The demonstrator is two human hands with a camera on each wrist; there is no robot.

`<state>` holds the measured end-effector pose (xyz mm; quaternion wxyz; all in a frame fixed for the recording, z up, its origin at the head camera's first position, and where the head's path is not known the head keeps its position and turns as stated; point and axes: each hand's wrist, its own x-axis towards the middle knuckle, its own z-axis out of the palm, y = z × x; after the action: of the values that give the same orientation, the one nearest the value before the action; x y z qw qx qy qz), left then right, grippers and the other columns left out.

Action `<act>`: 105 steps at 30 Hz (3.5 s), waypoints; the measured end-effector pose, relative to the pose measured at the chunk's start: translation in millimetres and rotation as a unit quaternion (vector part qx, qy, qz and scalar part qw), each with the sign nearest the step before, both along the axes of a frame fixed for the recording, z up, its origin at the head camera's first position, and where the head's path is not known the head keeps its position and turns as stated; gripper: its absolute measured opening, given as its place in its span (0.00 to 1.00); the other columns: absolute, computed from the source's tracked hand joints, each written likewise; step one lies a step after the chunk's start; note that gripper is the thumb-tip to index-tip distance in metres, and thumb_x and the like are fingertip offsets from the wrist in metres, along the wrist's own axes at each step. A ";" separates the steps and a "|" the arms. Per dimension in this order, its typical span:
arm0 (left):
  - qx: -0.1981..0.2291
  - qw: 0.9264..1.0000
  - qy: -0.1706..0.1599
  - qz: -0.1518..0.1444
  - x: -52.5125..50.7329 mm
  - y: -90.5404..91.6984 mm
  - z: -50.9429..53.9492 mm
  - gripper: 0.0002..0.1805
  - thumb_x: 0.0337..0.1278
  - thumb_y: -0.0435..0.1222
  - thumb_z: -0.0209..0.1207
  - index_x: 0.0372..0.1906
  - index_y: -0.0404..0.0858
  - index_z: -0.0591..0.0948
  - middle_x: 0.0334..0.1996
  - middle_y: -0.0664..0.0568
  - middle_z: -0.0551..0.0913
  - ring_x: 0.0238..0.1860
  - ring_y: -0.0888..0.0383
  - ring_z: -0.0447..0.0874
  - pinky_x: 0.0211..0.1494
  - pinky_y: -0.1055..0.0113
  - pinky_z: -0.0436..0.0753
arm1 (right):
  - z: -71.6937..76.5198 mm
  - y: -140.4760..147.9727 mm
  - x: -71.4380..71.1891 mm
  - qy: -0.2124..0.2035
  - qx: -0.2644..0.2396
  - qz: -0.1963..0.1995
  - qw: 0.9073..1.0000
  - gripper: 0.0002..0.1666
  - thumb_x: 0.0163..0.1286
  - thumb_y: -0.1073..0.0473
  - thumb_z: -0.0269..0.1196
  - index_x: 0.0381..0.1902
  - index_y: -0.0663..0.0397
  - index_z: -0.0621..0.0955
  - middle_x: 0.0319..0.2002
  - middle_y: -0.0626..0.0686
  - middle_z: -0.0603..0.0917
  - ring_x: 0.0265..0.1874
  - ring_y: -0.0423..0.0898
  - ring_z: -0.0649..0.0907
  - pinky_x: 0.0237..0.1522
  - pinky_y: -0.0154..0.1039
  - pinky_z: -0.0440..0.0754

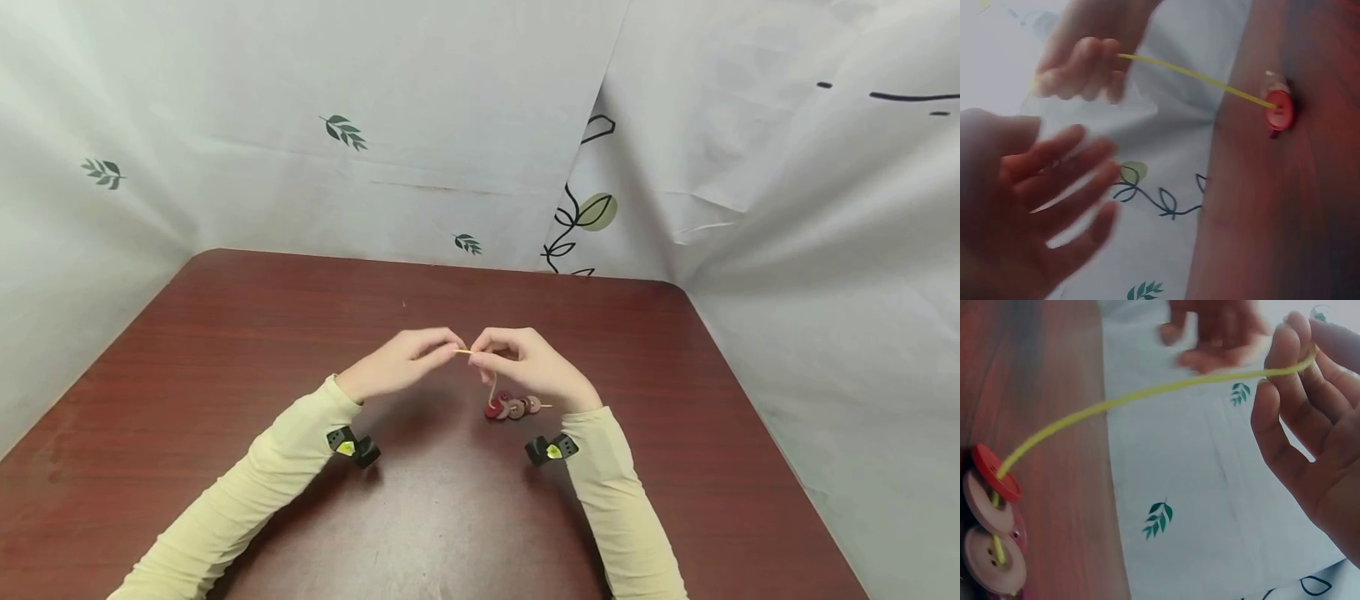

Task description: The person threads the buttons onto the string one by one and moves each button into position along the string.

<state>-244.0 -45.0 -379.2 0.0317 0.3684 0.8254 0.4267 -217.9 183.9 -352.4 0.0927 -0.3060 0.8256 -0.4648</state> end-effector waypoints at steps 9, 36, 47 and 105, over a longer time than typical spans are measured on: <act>-0.136 0.986 0.038 -0.092 4.9 15.5 -21.1 0.15 0.69 0.38 0.52 0.55 0.37 0.79 0.51 0.48 0.83 0.53 0.54 0.80 0.60 0.59 0.76 | 2.1 8.7 1.3 -0.011 -0.001 0.014 1.000 0.03 0.71 0.61 0.59 0.39 0.53 0.79 0.24 0.51 0.80 0.27 0.45 0.81 0.37 0.37 0.80; -0.234 0.968 0.037 -0.087 18.8 34.1 -52.2 0.23 0.74 0.47 0.44 0.68 0.50 0.68 0.63 0.58 0.77 0.69 0.55 0.65 0.66 0.53 0.63 | 4.9 7.0 -0.5 0.005 0.023 0.031 0.999 0.04 0.72 0.62 0.57 0.38 0.51 0.80 0.24 0.50 0.80 0.25 0.42 0.80 0.34 0.35 0.79; -0.273 0.955 0.103 -0.058 23.8 31.9 -46.8 0.25 0.70 0.46 0.50 0.67 0.43 0.70 0.63 0.52 0.74 0.64 0.50 0.67 0.60 0.53 0.66 | 4.6 8.0 -1.0 0.010 0.033 0.032 0.999 0.04 0.72 0.62 0.58 0.38 0.51 0.80 0.23 0.50 0.80 0.24 0.41 0.79 0.32 0.34 0.77; -0.248 0.956 0.112 -0.112 10.4 21.6 -39.6 0.12 0.46 0.36 0.70 0.32 0.39 0.77 0.28 0.53 0.76 0.29 0.63 0.69 0.33 0.73 0.70 | 0.9 7.8 -2.4 0.026 0.088 0.023 0.996 0.04 0.71 0.57 0.59 0.35 0.45 0.80 0.23 0.47 0.80 0.21 0.39 0.78 0.24 0.32 0.72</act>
<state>-233.6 -23.4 -418.8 0.0768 0.4845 0.8568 0.1587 -220.3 191.8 -351.5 0.1087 -0.3272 0.8583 -0.3800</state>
